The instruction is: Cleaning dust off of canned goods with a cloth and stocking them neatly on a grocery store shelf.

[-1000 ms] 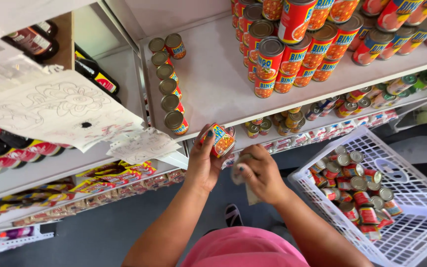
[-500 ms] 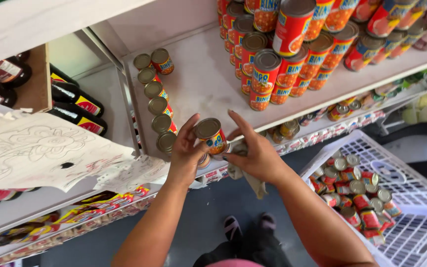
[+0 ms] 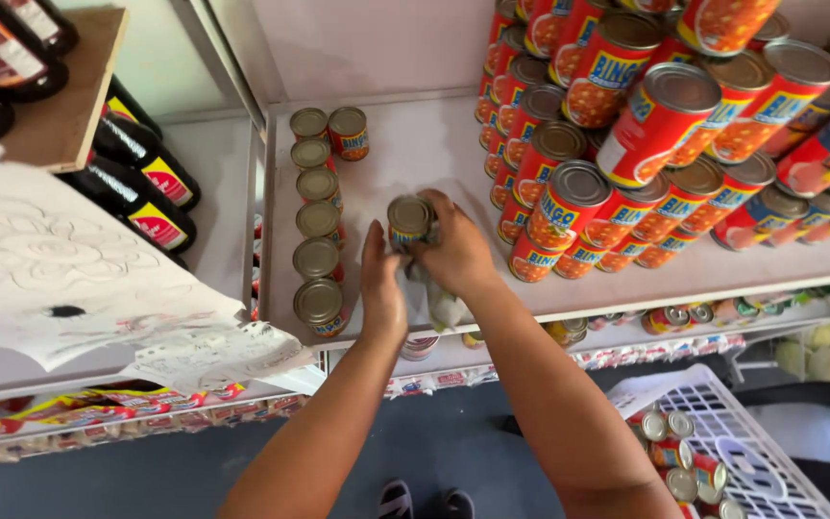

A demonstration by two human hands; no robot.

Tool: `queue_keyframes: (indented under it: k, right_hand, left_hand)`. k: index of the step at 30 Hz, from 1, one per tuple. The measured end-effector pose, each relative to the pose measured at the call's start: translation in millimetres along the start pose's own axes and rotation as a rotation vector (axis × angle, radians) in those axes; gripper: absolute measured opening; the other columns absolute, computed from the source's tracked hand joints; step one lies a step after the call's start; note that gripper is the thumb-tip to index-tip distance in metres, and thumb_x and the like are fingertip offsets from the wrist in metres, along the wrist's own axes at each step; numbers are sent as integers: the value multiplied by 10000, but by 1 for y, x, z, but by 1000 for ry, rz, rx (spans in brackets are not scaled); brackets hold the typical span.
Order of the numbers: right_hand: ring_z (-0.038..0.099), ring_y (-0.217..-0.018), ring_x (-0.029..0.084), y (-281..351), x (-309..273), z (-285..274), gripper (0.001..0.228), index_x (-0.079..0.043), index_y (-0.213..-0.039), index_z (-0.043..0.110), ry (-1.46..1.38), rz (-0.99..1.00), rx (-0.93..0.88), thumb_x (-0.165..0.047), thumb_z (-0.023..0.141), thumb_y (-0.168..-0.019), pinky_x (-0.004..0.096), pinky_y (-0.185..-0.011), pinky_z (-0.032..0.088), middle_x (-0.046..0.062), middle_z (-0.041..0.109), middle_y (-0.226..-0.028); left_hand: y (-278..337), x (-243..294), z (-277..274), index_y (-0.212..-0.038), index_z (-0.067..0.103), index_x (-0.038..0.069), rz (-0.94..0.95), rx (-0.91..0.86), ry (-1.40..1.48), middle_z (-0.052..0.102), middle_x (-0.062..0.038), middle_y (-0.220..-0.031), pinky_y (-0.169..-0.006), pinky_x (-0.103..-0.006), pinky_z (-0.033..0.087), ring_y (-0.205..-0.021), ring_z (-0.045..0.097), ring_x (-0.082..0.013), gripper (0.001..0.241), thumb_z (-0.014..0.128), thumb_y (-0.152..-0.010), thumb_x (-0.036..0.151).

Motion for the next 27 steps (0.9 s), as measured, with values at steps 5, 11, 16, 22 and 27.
queue_keyframes:
  k: [5, 11, 16, 22, 27]
  right_hand:
    - [664, -1180, 369, -68, 14, 24, 753, -179, -1428, 531, -28, 16, 28, -247, 859, -754, 499, -1011, 538, 183, 678, -1191]
    - [680, -1193, 240, -127, 38, 58, 791, -327, -1416, 525, -36, 132, 0, -375, 893, -718, 417, -1035, 532, 69, 701, -1153]
    - [685, -1194, 216, -139, 35, 63, 728, -351, -1372, 557, -4, 202, -17, -394, 868, -715, 396, -1031, 537, 36, 752, -1127]
    - [655, -1252, 263, -143, 11, 61, 701, -317, -1393, 576, -16, 161, -27, -328, 842, -744, 416, -1066, 508, 78, 741, -1207]
    - [665, -1239, 301, -135, 0, 61, 646, -180, -1367, 578, -19, 179, -70, -292, 809, -775, 449, -1056, 512, 119, 743, -1205]
  left_hand:
    - [-19, 32, 37, -1554, 396, 108, -266, 269, 378, 435, -170, -1543, -1190, -480, 335, -1421, 423, -326, 671, 498, -1026, 508]
    - [-51, 28, 46, -1540, 430, 190, -307, 361, 513, 473, -90, -1529, -1175, -445, 365, -1403, 463, -254, 673, 473, -1010, 602]
    - [-70, 19, 41, -1490, 473, 150, -218, 433, 537, 513, -88, -1433, -1135, -444, 399, -1319, 485, -237, 616, 450, -1042, 572]
    - [-81, 56, 50, -1513, 415, 170, -128, 414, 499, 432, -53, -1518, -1211, -414, 322, -1402, 428, -208, 583, 405, -1062, 539]
    - [-82, 53, 43, -1538, 352, 98, -118, 440, 382, 372, -138, -1563, -1238, -441, 263, -1448, 375, -269, 637, 430, -1055, 506]
Point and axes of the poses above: each hand's wrist, its own y-axis away from the middle knuckle, its own z-axis out of the palm, x = y × z, the point moved 8 cm from there along -y, towards the middle knuckle
